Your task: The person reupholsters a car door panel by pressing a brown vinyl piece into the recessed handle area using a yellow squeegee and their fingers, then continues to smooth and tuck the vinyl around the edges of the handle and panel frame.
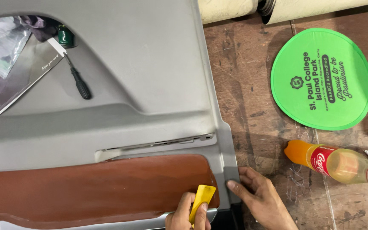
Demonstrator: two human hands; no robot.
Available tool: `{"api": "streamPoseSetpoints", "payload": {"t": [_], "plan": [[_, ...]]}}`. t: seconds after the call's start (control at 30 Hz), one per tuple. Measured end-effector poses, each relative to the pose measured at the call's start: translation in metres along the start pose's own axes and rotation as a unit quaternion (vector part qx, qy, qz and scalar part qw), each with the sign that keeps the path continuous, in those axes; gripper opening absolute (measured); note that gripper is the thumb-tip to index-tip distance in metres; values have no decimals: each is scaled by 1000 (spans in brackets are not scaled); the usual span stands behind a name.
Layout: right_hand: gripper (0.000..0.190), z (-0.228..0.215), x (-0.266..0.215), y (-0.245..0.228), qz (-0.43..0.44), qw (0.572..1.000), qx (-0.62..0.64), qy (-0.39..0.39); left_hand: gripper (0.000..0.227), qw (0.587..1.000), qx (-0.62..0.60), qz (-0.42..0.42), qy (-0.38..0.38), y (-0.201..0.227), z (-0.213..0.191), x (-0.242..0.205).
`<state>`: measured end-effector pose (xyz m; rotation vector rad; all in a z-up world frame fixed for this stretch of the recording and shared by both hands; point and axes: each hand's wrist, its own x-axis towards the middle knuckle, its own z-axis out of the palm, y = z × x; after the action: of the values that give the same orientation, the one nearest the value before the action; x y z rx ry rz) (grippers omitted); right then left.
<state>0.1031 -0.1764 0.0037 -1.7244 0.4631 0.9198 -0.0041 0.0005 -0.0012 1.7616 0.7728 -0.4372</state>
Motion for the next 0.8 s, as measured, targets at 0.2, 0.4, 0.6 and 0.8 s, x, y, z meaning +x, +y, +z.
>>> {"api": "streamPoseSetpoints", "payload": {"t": [0.2, 0.4, 0.6, 0.8], "plan": [[29, 32, 21, 18, -33, 982, 155, 103, 12, 996, 10, 54, 67, -22, 10, 5], [33, 47, 21, 15, -49, 977, 149, 144, 22, 953, 78, 225, 188, -58, 29, 2], [34, 50, 19, 10, -23, 981, 136, 139, 36, 920, 88, 212, 318, -207, 153, 25], [32, 49, 19, 14, -55, 981, 124, 142, 36, 936, 62, 145, 315, -199, 157, 19]]}}
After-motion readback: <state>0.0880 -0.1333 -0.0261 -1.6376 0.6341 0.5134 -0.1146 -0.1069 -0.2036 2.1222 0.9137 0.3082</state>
